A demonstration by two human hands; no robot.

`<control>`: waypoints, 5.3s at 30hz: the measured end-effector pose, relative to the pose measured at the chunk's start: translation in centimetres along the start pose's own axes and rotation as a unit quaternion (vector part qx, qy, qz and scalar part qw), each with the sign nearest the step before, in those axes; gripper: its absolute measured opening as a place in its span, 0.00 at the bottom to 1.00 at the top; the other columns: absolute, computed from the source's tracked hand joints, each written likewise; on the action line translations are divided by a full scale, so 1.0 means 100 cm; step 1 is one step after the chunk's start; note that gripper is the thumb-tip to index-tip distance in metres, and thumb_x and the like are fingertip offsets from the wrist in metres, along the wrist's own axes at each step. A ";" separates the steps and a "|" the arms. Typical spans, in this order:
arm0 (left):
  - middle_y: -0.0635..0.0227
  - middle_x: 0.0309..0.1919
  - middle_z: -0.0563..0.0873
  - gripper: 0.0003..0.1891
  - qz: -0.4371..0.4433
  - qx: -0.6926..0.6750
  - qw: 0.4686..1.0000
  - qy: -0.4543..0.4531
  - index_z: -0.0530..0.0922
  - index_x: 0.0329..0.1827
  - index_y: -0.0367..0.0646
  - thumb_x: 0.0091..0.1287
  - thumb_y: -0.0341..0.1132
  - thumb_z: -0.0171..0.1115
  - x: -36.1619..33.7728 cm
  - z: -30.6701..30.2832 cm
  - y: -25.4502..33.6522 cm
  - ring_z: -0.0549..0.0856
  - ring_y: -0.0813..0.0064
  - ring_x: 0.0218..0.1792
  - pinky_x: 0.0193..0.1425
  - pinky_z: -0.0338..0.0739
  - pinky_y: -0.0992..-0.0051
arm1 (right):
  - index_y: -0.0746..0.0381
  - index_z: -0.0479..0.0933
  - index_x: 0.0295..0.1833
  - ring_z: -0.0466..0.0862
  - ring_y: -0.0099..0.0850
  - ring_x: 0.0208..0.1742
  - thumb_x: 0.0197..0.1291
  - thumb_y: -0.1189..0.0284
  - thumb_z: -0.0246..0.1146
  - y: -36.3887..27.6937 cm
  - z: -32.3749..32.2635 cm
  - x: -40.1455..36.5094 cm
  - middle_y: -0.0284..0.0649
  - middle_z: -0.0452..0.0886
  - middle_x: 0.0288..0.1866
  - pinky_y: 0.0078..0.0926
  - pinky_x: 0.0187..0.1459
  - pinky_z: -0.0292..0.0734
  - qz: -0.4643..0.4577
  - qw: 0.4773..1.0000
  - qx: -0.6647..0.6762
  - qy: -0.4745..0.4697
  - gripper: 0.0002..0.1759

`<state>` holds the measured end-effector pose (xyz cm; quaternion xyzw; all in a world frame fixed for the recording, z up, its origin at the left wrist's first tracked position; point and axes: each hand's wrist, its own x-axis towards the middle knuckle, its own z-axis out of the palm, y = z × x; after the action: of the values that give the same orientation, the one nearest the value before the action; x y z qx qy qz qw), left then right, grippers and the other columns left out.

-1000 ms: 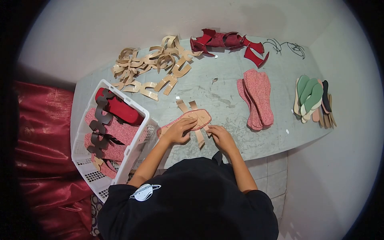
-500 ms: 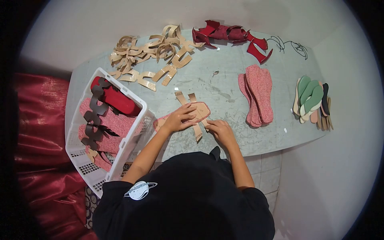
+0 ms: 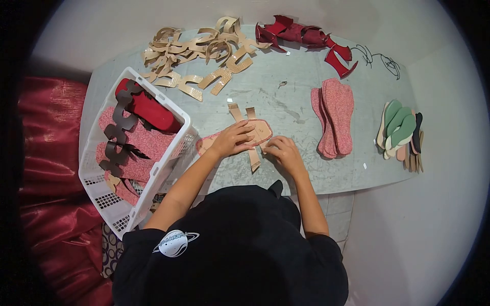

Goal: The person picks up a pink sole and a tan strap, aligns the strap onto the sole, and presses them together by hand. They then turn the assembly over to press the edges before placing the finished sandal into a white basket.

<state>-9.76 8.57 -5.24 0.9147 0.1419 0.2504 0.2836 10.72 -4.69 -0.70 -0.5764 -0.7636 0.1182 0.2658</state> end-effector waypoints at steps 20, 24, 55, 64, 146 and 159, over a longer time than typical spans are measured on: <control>0.61 0.68 0.65 0.18 -0.041 0.021 0.999 -0.020 0.85 0.34 0.47 0.49 0.52 0.69 -0.003 0.005 -0.009 0.56 0.46 0.70 0.70 0.51 0.46 | 0.61 0.81 0.37 0.78 0.40 0.44 0.49 0.77 0.63 0.031 0.045 0.049 0.38 0.78 0.39 0.34 0.47 0.72 0.059 0.985 0.158 0.030 0.08; 0.59 0.67 0.66 0.18 -0.042 0.013 0.999 -0.015 0.85 0.34 0.46 0.49 0.51 0.70 -0.003 0.005 -0.009 0.57 0.44 0.70 0.70 0.51 0.46 | 0.61 0.81 0.38 0.78 0.40 0.43 0.51 0.75 0.63 0.030 0.051 0.047 0.38 0.78 0.38 0.33 0.47 0.72 0.096 0.979 0.175 0.035 0.07; 0.57 0.62 0.71 0.41 -0.066 -0.041 0.997 -0.007 0.66 0.64 0.42 0.48 0.50 0.71 -0.002 0.005 -0.007 0.59 0.46 0.69 0.71 0.54 0.54 | 0.54 0.70 0.57 0.66 0.47 0.57 0.39 0.67 0.74 0.019 0.041 0.066 0.45 0.63 0.58 0.43 0.54 0.63 0.201 0.979 -0.011 0.040 0.35; 0.64 0.64 0.71 0.34 -0.046 0.064 0.997 -0.001 0.74 0.60 0.52 0.49 0.53 0.70 -0.004 0.008 -0.007 0.64 0.48 0.67 0.67 0.58 0.48 | 0.58 0.66 0.62 0.61 0.48 0.63 0.35 0.51 0.74 0.023 0.044 0.050 0.50 0.61 0.63 0.49 0.57 0.57 0.312 0.944 -0.065 0.087 0.47; 0.49 0.66 0.64 0.29 -0.178 -0.043 0.982 0.042 0.71 0.61 0.48 0.57 0.47 0.65 0.008 0.006 -0.003 0.59 0.46 0.69 0.69 0.51 0.49 | 0.24 0.52 0.69 0.29 0.57 0.75 0.44 0.45 0.67 0.028 0.023 0.067 0.37 0.36 0.78 0.78 0.59 0.23 0.292 0.907 -0.071 -0.293 0.46; 0.68 0.45 0.77 0.12 -0.333 0.053 0.914 0.226 0.83 0.32 0.42 0.55 0.43 0.67 0.047 0.035 -0.023 0.70 0.62 0.53 0.58 0.62 0.63 | 0.25 0.51 0.70 0.30 0.55 0.75 0.46 0.46 0.66 0.025 0.024 0.064 0.36 0.33 0.78 0.79 0.59 0.23 0.302 0.904 -0.067 -0.295 0.45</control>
<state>-4.21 10.73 -7.26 0.7471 0.5117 0.3338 0.2620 10.21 2.44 -2.13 -0.7347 -0.6023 0.3065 -0.0592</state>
